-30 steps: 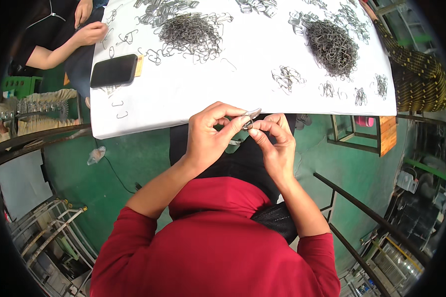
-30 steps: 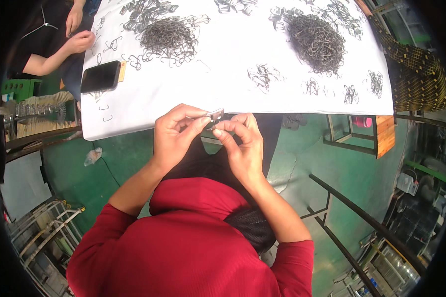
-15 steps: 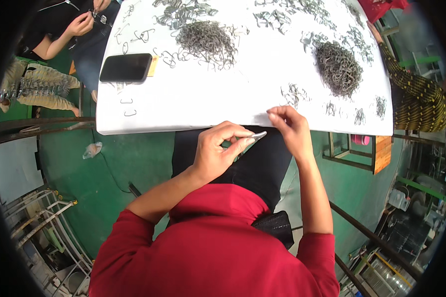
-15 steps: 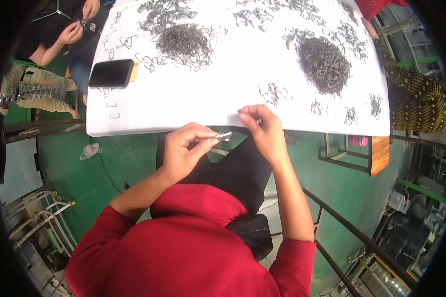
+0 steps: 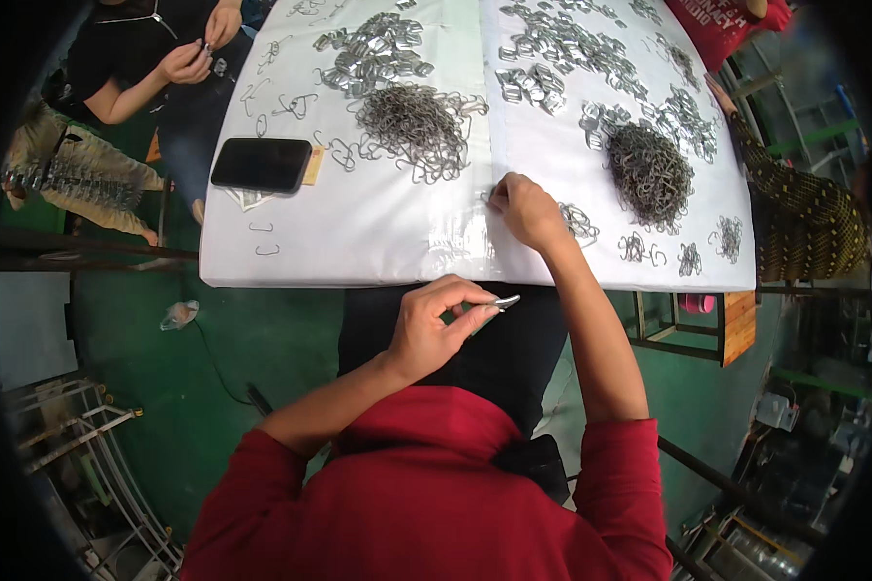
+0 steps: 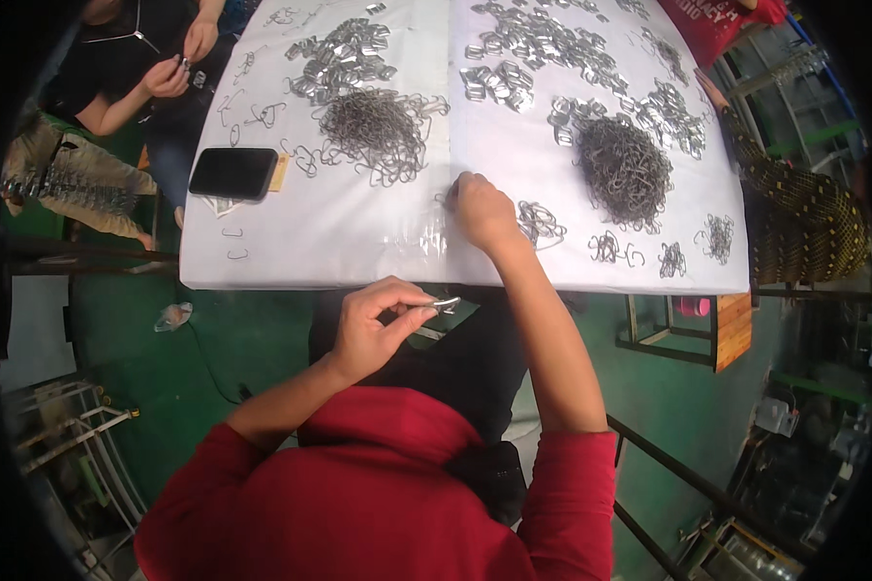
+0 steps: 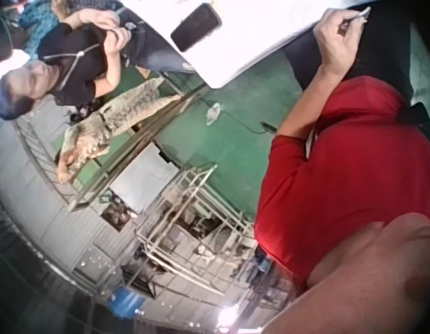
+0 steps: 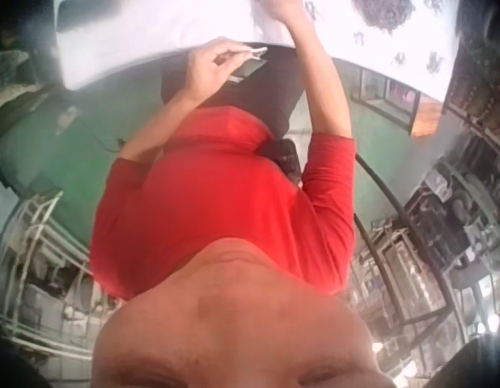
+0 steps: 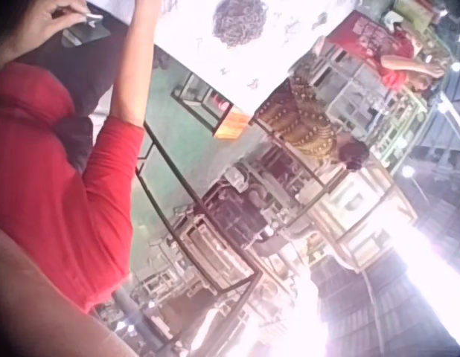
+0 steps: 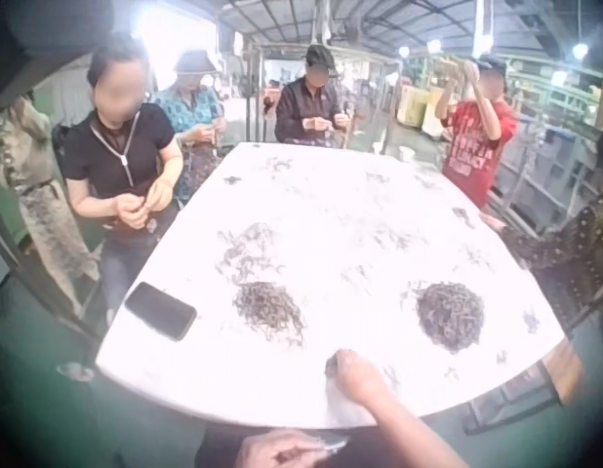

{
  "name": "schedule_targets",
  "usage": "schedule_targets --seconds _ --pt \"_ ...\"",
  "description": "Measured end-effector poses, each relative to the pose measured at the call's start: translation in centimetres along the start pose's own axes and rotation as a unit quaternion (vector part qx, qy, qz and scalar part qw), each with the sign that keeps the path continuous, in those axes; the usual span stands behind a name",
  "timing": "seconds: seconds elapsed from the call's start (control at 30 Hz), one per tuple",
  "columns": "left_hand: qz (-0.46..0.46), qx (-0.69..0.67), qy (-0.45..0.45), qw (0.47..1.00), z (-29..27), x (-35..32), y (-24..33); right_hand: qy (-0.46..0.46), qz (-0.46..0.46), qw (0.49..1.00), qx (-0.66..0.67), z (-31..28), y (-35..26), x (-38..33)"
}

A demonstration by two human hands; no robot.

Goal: The person picks up metal hooks and clips from a table, joins them by hand, and hangs the assembled chains onto a metal rack overhead.

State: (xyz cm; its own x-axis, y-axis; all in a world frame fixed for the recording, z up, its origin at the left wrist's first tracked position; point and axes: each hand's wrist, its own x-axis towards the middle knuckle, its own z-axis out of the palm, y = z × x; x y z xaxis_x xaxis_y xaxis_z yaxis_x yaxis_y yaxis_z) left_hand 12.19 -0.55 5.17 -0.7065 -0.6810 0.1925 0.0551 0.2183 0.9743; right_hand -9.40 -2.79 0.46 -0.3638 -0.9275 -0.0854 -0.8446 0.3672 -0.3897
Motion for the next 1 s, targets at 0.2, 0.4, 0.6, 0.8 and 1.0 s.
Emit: schedule_targets --seconds 0.2,0.4,0.6,0.8,1.0 --pt "-0.011 -0.007 -0.023 1.000 0.3 0.3 -0.3 -0.051 0.063 0.897 0.435 -4.5 -0.1 -4.9" --pt "-0.030 -0.074 -0.076 0.994 0.4 0.5 -0.6 -0.044 0.096 0.815 0.569 -8.5 -1.7 -11.5" --pt "-0.050 -0.091 -0.126 0.987 0.6 0.8 0.3 0.037 0.160 0.783 0.600 -10.3 -3.8 -17.1" --pt "-0.036 -0.103 -0.197 0.974 1.3 1.8 1.8 0.051 0.226 0.756 0.613 -9.8 -5.8 -20.6" --pt "0.029 -0.095 -0.266 0.959 2.1 2.9 3.2 0.201 0.221 0.751 0.588 -9.8 -7.4 -21.9"
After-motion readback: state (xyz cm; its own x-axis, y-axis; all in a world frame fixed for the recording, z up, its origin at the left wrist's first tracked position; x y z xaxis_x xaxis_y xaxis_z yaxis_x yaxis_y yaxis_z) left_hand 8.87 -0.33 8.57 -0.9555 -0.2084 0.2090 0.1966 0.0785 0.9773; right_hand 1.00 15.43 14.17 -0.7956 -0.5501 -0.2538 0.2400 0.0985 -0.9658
